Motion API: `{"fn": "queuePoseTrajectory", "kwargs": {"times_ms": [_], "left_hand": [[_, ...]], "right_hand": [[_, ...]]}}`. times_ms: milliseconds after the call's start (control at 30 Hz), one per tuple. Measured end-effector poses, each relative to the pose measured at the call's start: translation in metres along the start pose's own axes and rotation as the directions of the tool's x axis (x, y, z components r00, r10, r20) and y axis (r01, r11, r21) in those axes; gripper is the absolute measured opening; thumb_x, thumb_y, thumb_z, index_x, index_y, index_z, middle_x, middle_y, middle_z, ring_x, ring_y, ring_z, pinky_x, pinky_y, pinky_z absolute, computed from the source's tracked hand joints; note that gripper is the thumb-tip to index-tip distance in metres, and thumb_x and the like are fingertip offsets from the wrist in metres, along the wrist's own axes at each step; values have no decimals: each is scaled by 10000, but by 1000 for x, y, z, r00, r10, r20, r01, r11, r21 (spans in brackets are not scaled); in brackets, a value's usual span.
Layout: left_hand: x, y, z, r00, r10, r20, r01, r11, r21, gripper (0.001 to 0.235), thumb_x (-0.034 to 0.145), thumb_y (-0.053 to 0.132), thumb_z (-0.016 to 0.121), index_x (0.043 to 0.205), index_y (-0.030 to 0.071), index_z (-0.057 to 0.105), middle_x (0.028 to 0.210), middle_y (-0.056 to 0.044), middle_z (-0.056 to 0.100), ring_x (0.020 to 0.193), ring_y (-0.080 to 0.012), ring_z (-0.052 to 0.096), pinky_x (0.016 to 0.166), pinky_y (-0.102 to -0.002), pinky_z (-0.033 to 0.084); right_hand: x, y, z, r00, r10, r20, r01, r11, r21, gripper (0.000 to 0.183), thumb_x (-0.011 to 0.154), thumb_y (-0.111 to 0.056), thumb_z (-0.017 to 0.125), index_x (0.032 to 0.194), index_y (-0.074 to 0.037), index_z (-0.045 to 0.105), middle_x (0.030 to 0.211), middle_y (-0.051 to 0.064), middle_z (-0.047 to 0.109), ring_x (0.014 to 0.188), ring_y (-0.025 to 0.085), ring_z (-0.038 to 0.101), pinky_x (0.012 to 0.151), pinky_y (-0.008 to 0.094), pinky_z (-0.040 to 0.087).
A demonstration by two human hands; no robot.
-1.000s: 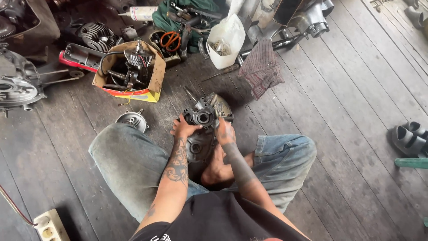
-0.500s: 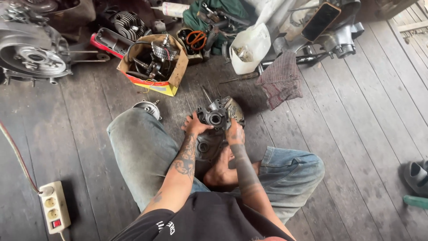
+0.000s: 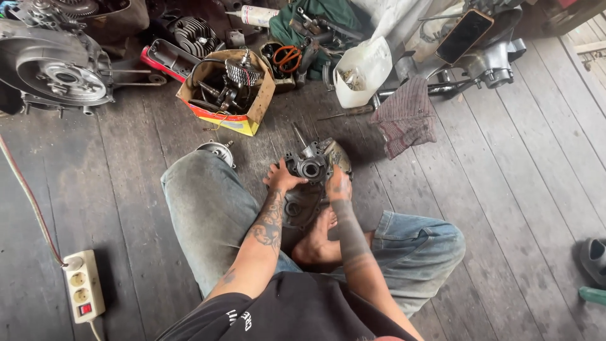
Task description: The person is cleaning and inspecting a motorcycle engine casing using their hands and a small tool.
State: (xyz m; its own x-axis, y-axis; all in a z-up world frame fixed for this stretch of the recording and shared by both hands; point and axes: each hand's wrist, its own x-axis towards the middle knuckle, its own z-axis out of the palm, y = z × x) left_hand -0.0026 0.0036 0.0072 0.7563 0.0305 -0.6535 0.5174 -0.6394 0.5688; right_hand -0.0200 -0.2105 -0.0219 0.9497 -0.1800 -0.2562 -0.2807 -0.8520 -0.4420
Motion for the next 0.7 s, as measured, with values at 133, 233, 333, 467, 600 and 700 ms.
{"fn": "queuePoseTrajectory", "kwargs": {"times_ms": [133, 233, 333, 467, 600, 700], "left_hand": [[7, -2, 3, 999, -1, -32, 1, 1000, 11, 1295, 675, 659, 894, 1632, 187, 161, 1590, -245, 257, 1465, -452, 316, 1157, -632, 249], [4, -1, 3, 1000, -3, -24, 3, 1000, 11, 1281, 699, 660, 874, 1637, 186, 142, 1596, -244, 246, 1460, -456, 324, 1151, -626, 277], [5, -1, 5, 1000, -23, -14, 23, 1000, 11, 1291, 675, 669, 879, 1625, 195, 145, 1591, -238, 250, 1455, -450, 338, 1149, -633, 282], [6, 0, 5, 999, -13, -34, 14, 1000, 7, 1262, 697, 636, 880, 1625, 172, 160, 1593, -254, 249, 1455, -463, 337, 1144, -637, 285], [0, 2, 0, 1000, -15, -3, 15, 1000, 6, 1287, 696, 665, 870, 1635, 189, 131, 1595, -244, 243, 1457, -459, 323, 1146, -638, 259], [5, -1, 2, 999, -30, 19, 29, 999, 31, 1280, 699, 676, 863, 1629, 203, 122, 1591, -243, 243, 1447, -455, 334, 1140, -644, 280]], "right_hand": [[-22, -25, -35, 998, -59, -11, 60, 987, 146, 314, 991, -88, 600, 1298, -28, 620, 1046, 325, 705, 1014, 547, 691, 802, 640, 585], [-55, 0, -27, 998, -9, 68, 15, 996, -89, 541, 868, -109, 654, 1388, -209, 539, 1117, 218, 730, 1024, 441, 733, 838, 582, 628], [-65, 2, -26, 997, 35, 67, -34, 999, -15, 457, 939, -97, 526, 1390, -158, 579, 1137, 260, 715, 1038, 471, 727, 855, 597, 609], [-26, -11, -18, 1000, -7, 11, 7, 1000, 2, 469, 933, -59, 523, 1397, -111, 572, 1124, 289, 709, 1005, 501, 719, 845, 617, 608], [-35, -14, -29, 998, -41, 44, 39, 998, 42, 508, 908, -100, 537, 1416, -105, 540, 1159, 313, 686, 1059, 543, 684, 906, 659, 574], [-69, 0, -28, 994, 25, 105, -19, 998, -53, 525, 931, -123, 525, 1453, -186, 532, 1175, 247, 708, 1085, 470, 709, 943, 607, 581]]}}
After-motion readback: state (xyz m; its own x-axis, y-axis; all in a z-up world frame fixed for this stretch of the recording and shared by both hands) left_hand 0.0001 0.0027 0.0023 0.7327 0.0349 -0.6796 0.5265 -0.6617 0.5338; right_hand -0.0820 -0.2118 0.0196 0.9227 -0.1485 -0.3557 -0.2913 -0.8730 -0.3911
